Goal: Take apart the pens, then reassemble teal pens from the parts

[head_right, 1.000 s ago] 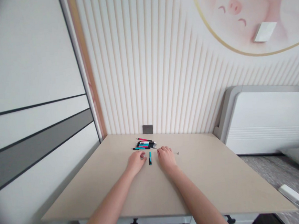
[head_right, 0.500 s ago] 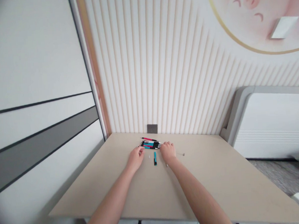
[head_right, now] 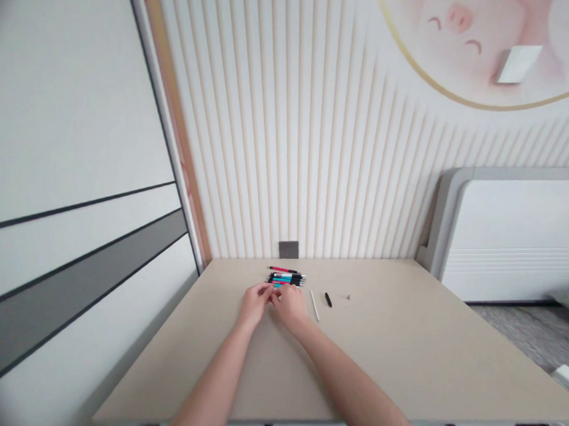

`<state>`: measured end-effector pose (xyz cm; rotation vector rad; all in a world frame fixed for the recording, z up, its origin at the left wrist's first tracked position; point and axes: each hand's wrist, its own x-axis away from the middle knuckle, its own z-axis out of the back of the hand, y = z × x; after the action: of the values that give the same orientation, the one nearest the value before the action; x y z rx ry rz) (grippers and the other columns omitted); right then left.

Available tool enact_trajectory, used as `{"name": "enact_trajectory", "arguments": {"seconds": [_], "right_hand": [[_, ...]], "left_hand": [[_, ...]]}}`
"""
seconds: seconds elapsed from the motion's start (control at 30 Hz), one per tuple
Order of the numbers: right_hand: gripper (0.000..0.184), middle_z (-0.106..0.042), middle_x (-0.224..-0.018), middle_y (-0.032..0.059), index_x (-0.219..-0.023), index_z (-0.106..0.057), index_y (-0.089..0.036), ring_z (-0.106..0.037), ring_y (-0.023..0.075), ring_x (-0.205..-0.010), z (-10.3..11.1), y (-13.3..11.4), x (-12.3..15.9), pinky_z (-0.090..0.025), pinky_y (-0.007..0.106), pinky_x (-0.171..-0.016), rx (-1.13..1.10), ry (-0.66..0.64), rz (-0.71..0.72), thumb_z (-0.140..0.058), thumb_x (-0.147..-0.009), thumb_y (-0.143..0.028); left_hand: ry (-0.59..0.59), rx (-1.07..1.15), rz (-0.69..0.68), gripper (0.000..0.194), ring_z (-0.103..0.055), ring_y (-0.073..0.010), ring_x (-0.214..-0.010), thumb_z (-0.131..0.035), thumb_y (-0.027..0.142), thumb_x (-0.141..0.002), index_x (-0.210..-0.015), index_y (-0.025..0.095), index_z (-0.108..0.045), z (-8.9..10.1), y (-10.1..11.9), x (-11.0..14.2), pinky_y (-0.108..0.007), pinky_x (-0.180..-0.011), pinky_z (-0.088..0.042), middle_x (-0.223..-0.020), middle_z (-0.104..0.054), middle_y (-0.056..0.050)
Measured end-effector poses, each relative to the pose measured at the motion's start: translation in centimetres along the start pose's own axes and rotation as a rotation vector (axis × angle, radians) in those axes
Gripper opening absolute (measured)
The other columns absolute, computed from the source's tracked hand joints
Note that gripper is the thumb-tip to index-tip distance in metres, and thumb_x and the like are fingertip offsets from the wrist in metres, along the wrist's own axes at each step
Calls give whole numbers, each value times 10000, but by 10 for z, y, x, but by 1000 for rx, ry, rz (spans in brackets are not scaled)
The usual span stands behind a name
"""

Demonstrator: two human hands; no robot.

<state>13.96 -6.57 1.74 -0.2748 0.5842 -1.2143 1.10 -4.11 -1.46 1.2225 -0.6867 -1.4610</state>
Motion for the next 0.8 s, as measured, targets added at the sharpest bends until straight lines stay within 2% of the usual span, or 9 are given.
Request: {"name": "enact_trajectory", "arguments": {"seconds": [0.1,0.17,0.27,0.43,0.57,0.8], "right_hand": [[299,-717,-983,48,-970,-730,-241,-620,185,-951,-4,7,-5,-411,252,-808,49,-29,64,-438,-945,-298],[277,-693,-1062,65,-1029,-714,-240,-592,201,-1014,-1,17,-9,-396,276,-859,157,-5,49,-455,-934,-265],[293,-670,-1094,93,-1092,-699,-234,-559,227,-1053,11,36,-17,-377,304,-879,313,-18,-5,-467,-916,-196],[296,-668,-1089,77,-1057,-705,-241,-551,214,-1058,24,60,-26,-358,294,-883,390,-120,42,-447,-929,-177],[284,-667,-1108,67,-1117,-674,-238,-553,204,-1064,22,64,-29,-352,284,-892,386,-126,31,-471,-924,-194],[224,-672,-1093,81,-1025,-695,-214,-563,211,-1054,16,65,-38,-361,295,-880,382,-134,25,-498,-920,-220]], "left_hand": [[78,-69,20,187,-682,-204,-734,-595,274,-819,-901,145,-703,3,-3,-1,-290,-708,-511,-780,-734,-71],[79,-167,-1,141,-682,-194,-750,-599,206,-817,-913,157,-689,5,-2,0,-284,-737,-499,-810,-735,-65],[-6,-309,-15,137,-682,-189,-804,-602,181,-836,-948,176,-680,8,1,1,-275,-766,-482,-874,-737,-67],[-113,-435,31,147,-674,-188,-880,-616,189,-850,-984,184,-676,7,-1,1,-276,-814,-470,-949,-732,-75],[-131,-443,5,140,-671,-180,-880,-613,153,-844,-967,173,-677,2,-6,-2,-279,-830,-468,-964,-728,-79],[-158,-469,-46,152,-670,-183,-861,-610,128,-833,-967,169,-667,0,-5,-3,-295,-842,-471,-921,-724,-73]]}}
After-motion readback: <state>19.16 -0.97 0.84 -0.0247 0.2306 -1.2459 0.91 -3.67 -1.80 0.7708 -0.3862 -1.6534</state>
